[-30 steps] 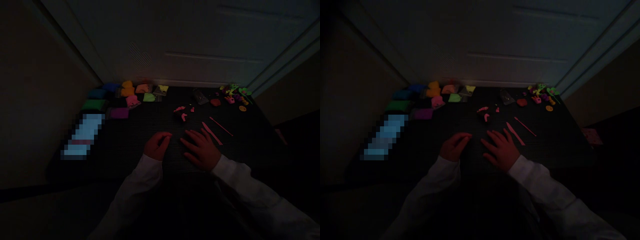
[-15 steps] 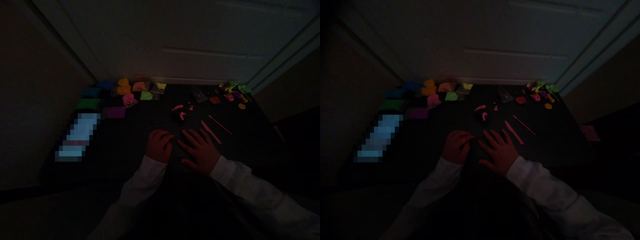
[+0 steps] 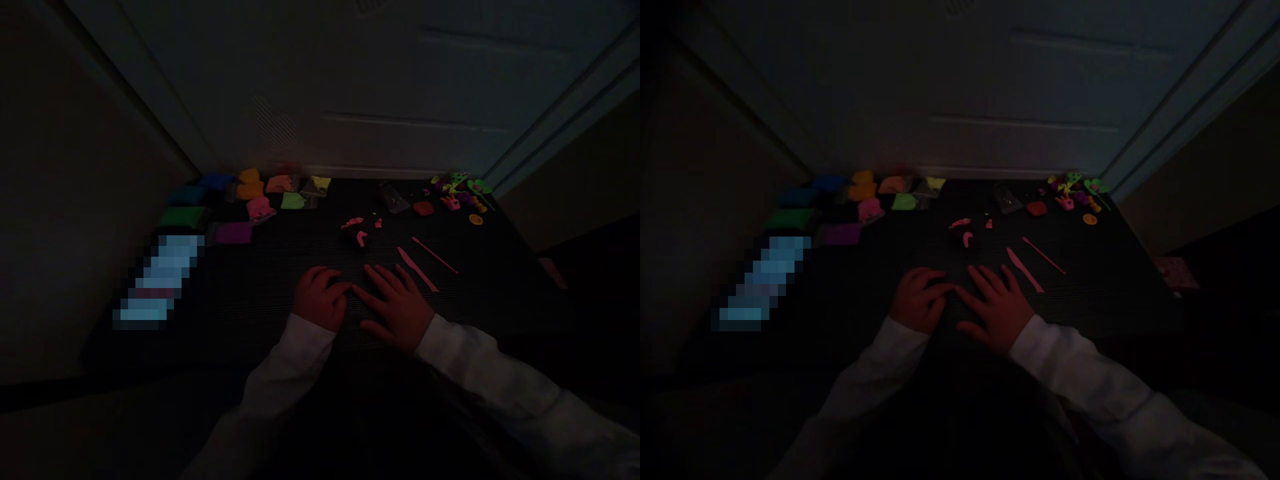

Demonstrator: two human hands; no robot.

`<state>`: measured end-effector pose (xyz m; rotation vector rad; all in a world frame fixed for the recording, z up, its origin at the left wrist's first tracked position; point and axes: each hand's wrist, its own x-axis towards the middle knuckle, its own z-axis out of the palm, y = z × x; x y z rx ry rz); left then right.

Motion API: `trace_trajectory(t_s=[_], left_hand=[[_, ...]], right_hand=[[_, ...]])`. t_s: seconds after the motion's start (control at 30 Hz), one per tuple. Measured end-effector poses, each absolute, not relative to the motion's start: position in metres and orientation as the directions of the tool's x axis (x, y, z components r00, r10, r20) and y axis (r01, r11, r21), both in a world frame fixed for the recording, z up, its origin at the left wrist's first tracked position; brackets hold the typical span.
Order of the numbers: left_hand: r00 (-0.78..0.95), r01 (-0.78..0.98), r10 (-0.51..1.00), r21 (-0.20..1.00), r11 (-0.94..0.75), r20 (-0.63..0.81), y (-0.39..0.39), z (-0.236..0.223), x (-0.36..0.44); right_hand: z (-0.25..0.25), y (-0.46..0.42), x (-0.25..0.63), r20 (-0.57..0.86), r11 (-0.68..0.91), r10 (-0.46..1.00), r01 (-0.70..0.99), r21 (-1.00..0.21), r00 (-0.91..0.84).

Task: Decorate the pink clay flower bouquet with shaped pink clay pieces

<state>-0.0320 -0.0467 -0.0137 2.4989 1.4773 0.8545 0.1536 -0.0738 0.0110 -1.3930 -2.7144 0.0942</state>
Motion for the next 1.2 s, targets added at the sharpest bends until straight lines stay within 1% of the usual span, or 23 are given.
trace_trajectory(t_s=[0.17, 0.4, 0.7, 0.93, 1.2], left_hand=[[0.369, 0.772, 0.832, 0.361, -0.523, 0.415, -0.048, -0.015, -0.033], [0.375, 0.754, 0.819, 0.371, -0.542, 0.435, -0.049, -0.015, -0.033], [0.404, 0.789, 0.841, 0.328, -0.519, 0.361, -0.052, -0.011, -0.03], [0.399, 0.784, 0.834, 0.329, -0.526, 0.382, -0.051, -0.012, -0.03], [0.425, 0.764, 0.813, 0.324, -0.558, 0.397, -0.05, -0.012, -0.031]], right_hand=[[0.013, -0.076, 0.158, 0.088, 0.599, 0.801, 0.795, -0.097, -0.593], [0.016, -0.081, 0.161, 0.046, 0.613, 0.79, 0.785, -0.094, -0.611], [0.012, -0.082, 0.164, 0.06, 0.615, 0.788, 0.783, -0.093, -0.612], [0.013, -0.085, 0.167, 0.051, 0.621, 0.784, 0.779, -0.089, -0.619], [0.021, -0.088, 0.168, 0.082, 0.626, 0.78, 0.773, -0.105, -0.621]])
